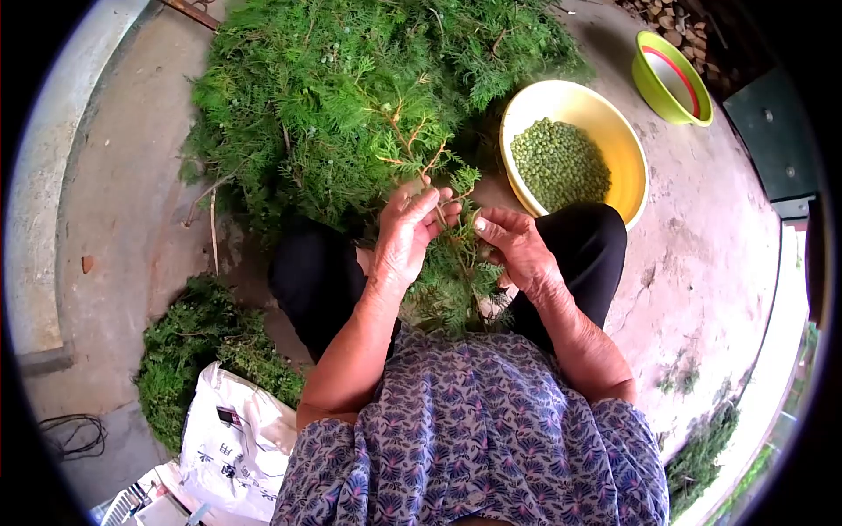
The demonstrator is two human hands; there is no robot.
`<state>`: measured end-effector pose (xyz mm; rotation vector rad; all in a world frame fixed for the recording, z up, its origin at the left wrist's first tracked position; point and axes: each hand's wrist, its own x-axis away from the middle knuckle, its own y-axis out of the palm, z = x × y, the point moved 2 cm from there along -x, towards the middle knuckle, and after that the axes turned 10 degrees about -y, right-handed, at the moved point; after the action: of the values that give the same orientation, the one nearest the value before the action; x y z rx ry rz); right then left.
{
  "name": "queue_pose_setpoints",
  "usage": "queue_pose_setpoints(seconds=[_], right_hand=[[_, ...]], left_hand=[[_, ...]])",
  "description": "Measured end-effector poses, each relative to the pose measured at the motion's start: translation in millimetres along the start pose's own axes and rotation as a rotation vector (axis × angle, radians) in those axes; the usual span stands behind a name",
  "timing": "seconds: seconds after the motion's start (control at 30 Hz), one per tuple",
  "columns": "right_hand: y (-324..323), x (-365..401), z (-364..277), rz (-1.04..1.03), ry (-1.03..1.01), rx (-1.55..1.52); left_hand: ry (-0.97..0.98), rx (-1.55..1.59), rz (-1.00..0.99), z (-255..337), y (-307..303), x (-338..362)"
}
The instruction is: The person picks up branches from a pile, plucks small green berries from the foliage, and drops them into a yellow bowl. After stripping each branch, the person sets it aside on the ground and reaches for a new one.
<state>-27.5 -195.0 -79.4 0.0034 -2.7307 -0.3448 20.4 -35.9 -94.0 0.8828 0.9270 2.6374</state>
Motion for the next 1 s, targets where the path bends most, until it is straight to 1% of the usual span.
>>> queue_pose_setpoints(seconds=[0.07,0.1,0.13,0.2,0.23,0.27,0.33,0.37,0.4,0.43,0.47,0.5,0.53,0.57,0.6,0.67,0.7,0.73,0.77,0.8,0.83,0.87,0.93,0.97,1.0], right_hand=[[-10.4,-9.9,18.9,0.106,-0.020,-0.015],[-15.1,-13.8,22.8,0.089,-0.096,-0.008],[-20.3,-14.3,26.8,0.094,-0.093,-0.008],[-20.2,-9.7,20.9,0.045,-0.040,-0.119],[-21.0,-2.7,13.7,-0.064,0.053,-0.246],[-22.8,-0.3,13.3,-0.059,0.057,-0.248],[-24.0,3.6,13.5,-0.128,0.088,-0.243],[-24.4,6.2,11.9,-0.106,0.121,-0.331],[-25.8,5.6,16.0,-0.101,0.124,-0.331],[-28.3,2.9,21.7,-0.061,0.071,-0.340],[-30.2,0.6,23.5,-0.022,0.015,-0.350],[-31.2,1.0,17.9,0.026,0.047,-0.365],[-32.7,-2.2,20.8,0.028,0.045,-0.364],[-34.5,-6.3,25.0,0.075,0.032,-0.395],[-35.3,-8.1,26.8,0.122,0.019,-0.425],[-32.4,-9.1,27.5,0.141,0.028,-0.437],[-30.4,-10.1,29.2,0.186,0.037,-0.436],[-30.2,-11.7,31.1,0.230,0.046,-0.435],[-31.2,-14.1,34.7,0.176,0.007,-0.443],[-32.6,-15.1,37.2,0.175,0.005,-0.442],[-32.9,-16.6,37.7,0.124,-0.021,-0.471],[-32.6,-17.3,36.8,0.072,-0.048,-0.499],[-30.4,-14.3,29.2,0.063,-0.051,-0.489],[-30.1,-13.6,27.1,0.042,-0.059,-0.456],[-29.8,-12.9,25.1,0.021,-0.067,-0.423]], left_hand=[[0.030,0.007,-0.045,-5.7,-2.1,-3.8],[0.036,-0.013,-0.075,-8.1,-2.6,-5.0],[0.030,-0.012,-0.077,-10.3,-3.7,-4.9],[0.013,0.003,-0.064,-14.0,-3.7,-3.5],[0.007,0.004,-0.063,-15.9,-3.2,-2.0],[-0.006,0.009,-0.032,-17.8,-3.1,0.1],[-0.026,0.017,0.000,-22.1,-2.5,4.7],[-0.044,-0.034,0.001,-25.3,-1.9,7.7],[-0.060,-0.085,0.002,-27.8,-1.5,9.5],[-0.107,-0.162,-0.026,-34.3,-9.3,6.8],[-0.108,-0.163,-0.028,-37.0,-9.6,8.2],[-0.094,-0.223,-0.088,-40.3,-7.8,11.0],[-0.080,-0.283,-0.149,-43.5,-5.5,13.9],[-0.104,-0.249,-0.216,-44.1,0.5,17.6],[-0.060,-0.243,-0.221,-49.1,3.8,21.4],[-0.023,-0.342,-0.217,-54.6,9.4,25.6],[-0.021,-0.342,-0.219,-58.9,10.6,24.4],[0.035,-0.406,-0.175,-63.6,9.4,21.3],[0.090,-0.471,-0.130,-65.8,10.6,19.6],[0.145,-0.535,-0.083,-67.6,12.3,19.1],[0.241,-0.466,-0.073,-68.0,15.2,20.2],[0.245,-0.466,-0.075,-70.2,10.1,16.4],[0.226,-0.458,-0.045,-77.0,-6.2,5.7],[0.268,-0.426,-0.007,-75.0,-3.5,6.4],[0.270,-0.427,-0.010,-73.0,-4.2,5.1]])
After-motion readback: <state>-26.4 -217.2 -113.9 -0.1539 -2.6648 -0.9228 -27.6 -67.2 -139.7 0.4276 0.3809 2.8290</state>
